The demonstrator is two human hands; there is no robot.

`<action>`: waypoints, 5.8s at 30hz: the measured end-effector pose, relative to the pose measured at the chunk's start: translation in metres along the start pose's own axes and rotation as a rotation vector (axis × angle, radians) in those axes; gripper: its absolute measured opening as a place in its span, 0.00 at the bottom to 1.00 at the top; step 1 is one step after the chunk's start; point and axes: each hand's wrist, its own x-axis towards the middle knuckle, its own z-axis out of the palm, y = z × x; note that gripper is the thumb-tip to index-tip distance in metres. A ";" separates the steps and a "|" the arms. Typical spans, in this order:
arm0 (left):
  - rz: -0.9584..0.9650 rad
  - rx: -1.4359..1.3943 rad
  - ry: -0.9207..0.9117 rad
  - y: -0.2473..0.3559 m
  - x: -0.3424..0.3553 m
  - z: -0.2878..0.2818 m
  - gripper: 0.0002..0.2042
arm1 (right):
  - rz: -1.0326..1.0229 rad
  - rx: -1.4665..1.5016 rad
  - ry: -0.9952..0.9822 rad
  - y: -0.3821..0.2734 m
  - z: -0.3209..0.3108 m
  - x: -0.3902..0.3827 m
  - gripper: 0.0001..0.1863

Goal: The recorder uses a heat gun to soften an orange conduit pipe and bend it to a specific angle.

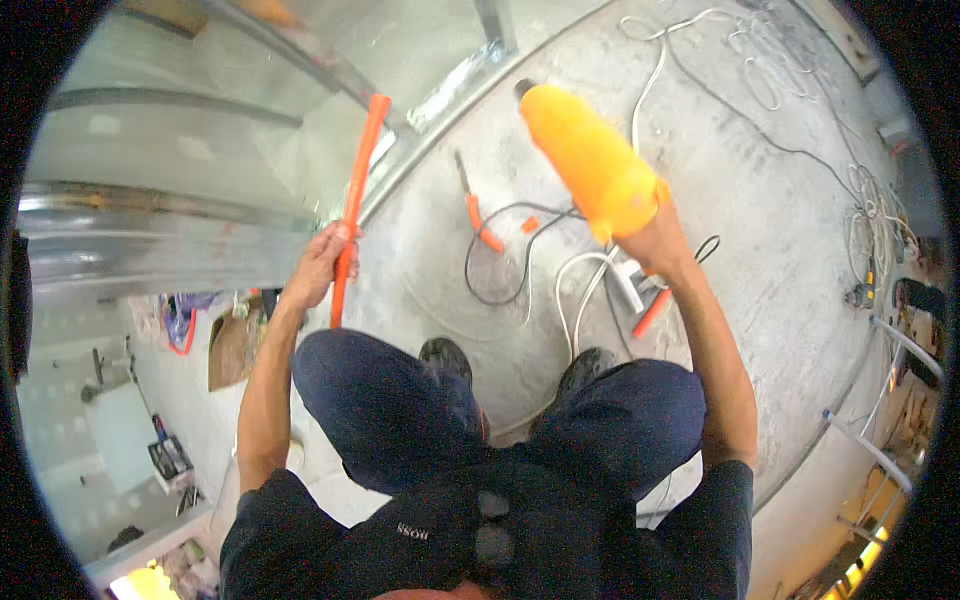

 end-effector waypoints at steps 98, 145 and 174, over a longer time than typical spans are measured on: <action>0.219 -0.268 -0.020 0.100 0.141 0.067 0.17 | -0.153 0.225 -0.177 -0.081 -0.008 0.085 0.26; 0.133 -0.259 -0.199 0.080 0.143 0.057 0.17 | -0.124 0.168 -0.206 -0.078 -0.002 0.084 0.26; 0.075 -0.263 -0.173 0.072 0.149 0.054 0.21 | -0.067 0.174 -0.230 -0.079 0.000 0.082 0.25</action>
